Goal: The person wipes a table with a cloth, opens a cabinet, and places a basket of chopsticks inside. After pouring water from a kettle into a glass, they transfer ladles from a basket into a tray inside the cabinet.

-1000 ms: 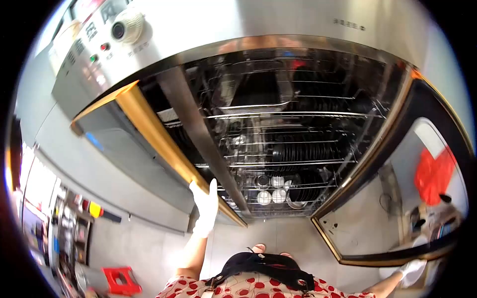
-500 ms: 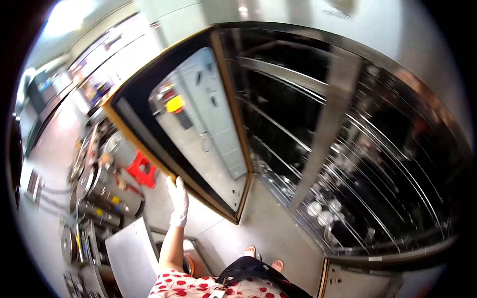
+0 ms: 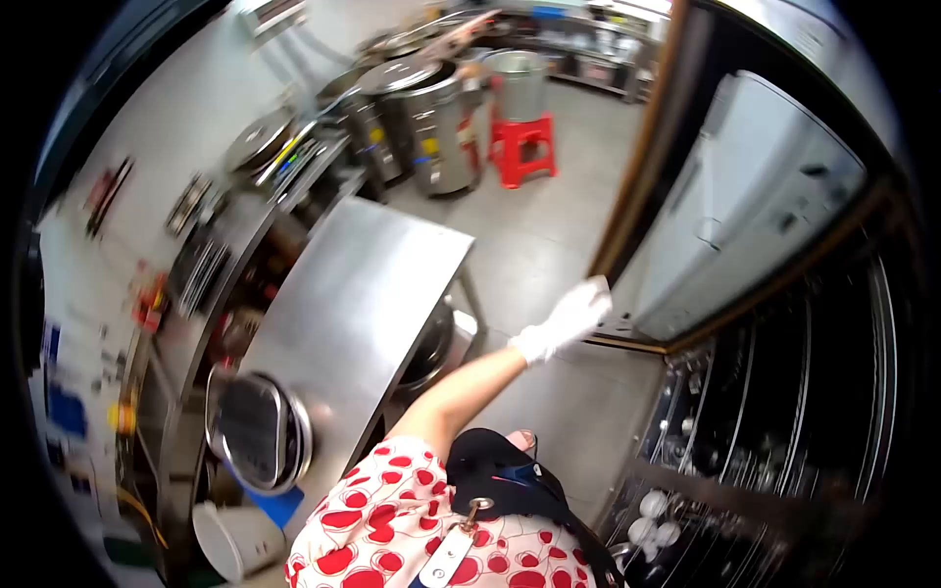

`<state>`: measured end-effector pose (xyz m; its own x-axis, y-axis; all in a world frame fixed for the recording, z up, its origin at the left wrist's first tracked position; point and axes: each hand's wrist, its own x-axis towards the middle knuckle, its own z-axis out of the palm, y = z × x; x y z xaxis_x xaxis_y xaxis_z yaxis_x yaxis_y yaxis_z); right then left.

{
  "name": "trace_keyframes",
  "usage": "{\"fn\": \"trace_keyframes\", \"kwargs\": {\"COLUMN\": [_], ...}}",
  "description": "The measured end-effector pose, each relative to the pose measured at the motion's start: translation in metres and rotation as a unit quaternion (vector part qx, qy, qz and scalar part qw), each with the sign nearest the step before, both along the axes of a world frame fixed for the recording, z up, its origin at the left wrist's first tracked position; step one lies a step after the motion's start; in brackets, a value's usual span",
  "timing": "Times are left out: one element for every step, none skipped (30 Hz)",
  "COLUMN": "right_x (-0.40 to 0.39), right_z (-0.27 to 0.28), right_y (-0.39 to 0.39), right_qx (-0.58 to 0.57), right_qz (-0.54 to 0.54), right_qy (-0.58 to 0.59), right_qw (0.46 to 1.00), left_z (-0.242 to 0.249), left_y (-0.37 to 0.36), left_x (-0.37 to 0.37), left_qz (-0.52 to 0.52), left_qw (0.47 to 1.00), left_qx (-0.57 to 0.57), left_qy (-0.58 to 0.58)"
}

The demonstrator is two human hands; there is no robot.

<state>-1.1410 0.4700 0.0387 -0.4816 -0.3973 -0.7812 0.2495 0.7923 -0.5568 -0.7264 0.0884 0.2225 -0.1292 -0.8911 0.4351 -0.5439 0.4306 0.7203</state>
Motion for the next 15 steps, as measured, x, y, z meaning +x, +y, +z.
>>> {"fn": "trace_keyframes", "kwargs": {"right_x": [-0.01,-0.016,-0.03,-0.033,-0.016,-0.009,0.001,0.017,0.029,0.051,0.06,0.096,0.152,0.189,0.24], "right_z": [-0.002,-0.005,-0.014,-0.018,-0.017,-0.017,-0.012,-0.01,-0.012,-0.013,-0.049,-0.043,-0.004,0.0,0.028], "right_y": [-0.028,-0.062,-0.098,-0.131,-0.174,-0.213,-0.245,-0.277,-0.308,-0.333,-0.366,-0.379,-0.367,-0.371,-0.355], "right_qx": [-0.017,-0.056,-0.125,-0.152,-0.132,-0.133,-0.152,-0.145,-0.115,-0.138,-0.168,-0.2,-0.192,-0.19,-0.184], "right_qz": [0.037,0.078,0.12,0.157,0.183,0.232,0.295,0.334,0.365,0.406,0.405,0.438,0.462,0.508,0.557], "right_qy": [-0.017,-0.05,-0.184,-0.292,-0.08,-0.03,-0.045,0.006,0.021,0.016,-0.082,-0.104,-0.038,-0.043,-0.035], "right_qw": [0.999,0.994,0.968,0.931,0.971,0.963,0.942,0.931,0.924,0.903,0.895,0.87,0.865,0.839,0.809], "left_z": [-0.037,-0.061,-0.081,-0.084,-0.111,-0.133,-0.143,-0.157,-0.155,-0.158,-0.155,-0.172,-0.155,-0.134,-0.115], "left_y": [0.031,0.067,0.112,0.154,0.197,0.244,0.294,0.339,0.385,0.431,0.475,0.525,0.559,0.587,0.62], "left_x": [0.001,0.015,0.029,0.045,0.054,0.063,0.071,0.078,0.086,0.097,0.105,0.116,0.126,0.141,0.158], "left_qz": [-0.002,-0.048,-0.041,-0.034,0.037,0.117,0.21,0.29,0.364,0.445,0.534,0.611,0.697,0.742,0.774], "left_qw": [0.998,0.985,0.972,0.933,0.914,0.891,0.859,0.818,0.788,0.749,0.704,0.674,0.605,0.562,0.519], "left_qx": [0.07,0.167,0.23,0.356,0.4,0.422,0.437,0.458,0.455,0.462,0.434,0.353,0.266,0.169,0.177], "left_qy": [0.008,-0.004,0.029,0.034,0.061,0.119,0.167,0.19,0.199,0.163,0.178,0.218,0.278,0.324,0.316]}}
